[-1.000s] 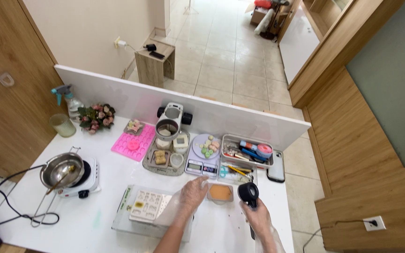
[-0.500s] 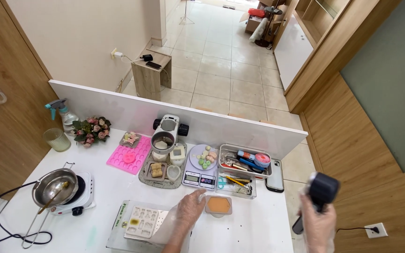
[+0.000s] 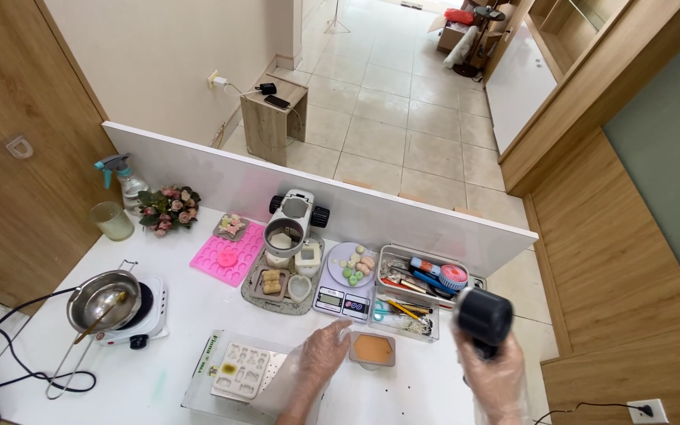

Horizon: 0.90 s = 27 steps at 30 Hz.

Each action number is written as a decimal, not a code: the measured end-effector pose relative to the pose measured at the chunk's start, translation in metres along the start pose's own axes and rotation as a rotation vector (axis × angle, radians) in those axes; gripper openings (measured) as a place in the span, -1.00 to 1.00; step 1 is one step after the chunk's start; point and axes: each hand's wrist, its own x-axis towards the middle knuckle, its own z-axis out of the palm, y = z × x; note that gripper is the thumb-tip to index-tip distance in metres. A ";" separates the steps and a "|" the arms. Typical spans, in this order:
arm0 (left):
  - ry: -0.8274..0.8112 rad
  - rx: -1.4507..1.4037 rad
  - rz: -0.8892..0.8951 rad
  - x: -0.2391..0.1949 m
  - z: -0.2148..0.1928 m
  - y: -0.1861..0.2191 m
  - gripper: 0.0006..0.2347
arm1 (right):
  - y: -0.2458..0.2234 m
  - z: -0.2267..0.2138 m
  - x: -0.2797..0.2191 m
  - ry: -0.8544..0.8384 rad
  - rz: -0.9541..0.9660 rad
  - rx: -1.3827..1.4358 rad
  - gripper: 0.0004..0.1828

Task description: Using an infrared thermometer to check the temperature of melted wax in a container at a candle-making station.

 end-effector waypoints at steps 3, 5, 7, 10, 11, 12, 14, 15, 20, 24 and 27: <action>0.040 0.048 0.063 0.000 -0.007 0.011 -0.69 | -0.014 0.004 0.008 -0.165 -0.088 0.024 -0.64; 0.040 0.055 0.047 0.003 -0.005 0.006 -0.69 | -0.037 0.011 0.006 -0.341 -0.305 -0.277 -0.51; 0.053 0.065 0.063 0.010 0.002 0.000 -0.70 | -0.050 0.018 0.001 -0.406 -0.183 -0.391 -0.44; 0.053 0.085 0.055 0.001 -0.002 0.001 -0.70 | -0.048 0.025 -0.012 -0.549 0.028 -0.584 -0.43; 0.049 0.091 0.053 0.001 -0.006 0.009 -0.69 | -0.046 0.026 -0.012 -0.615 0.095 -0.664 -0.48; 0.040 0.093 0.055 -0.001 -0.005 0.008 -0.69 | -0.029 0.026 -0.015 -0.611 0.104 -0.664 -0.48; 0.042 0.072 0.025 -0.001 -0.006 0.011 -0.70 | 0.001 0.029 -0.014 -0.626 0.156 -0.725 -0.46; 0.044 0.075 0.030 0.001 -0.007 0.011 -0.70 | 0.022 0.030 -0.008 -0.621 0.154 -0.720 -0.46; -0.011 0.087 -0.043 -0.005 -0.013 0.021 -0.70 | 0.057 0.028 0.022 0.040 0.073 -0.003 -0.50; 0.024 0.045 0.018 -0.001 -0.008 0.010 -0.68 | 0.046 0.038 0.021 0.012 0.227 -0.036 -0.47; 0.031 0.074 0.007 -0.001 -0.006 0.009 -0.69 | 0.056 0.045 0.005 -0.036 0.270 -0.225 -0.47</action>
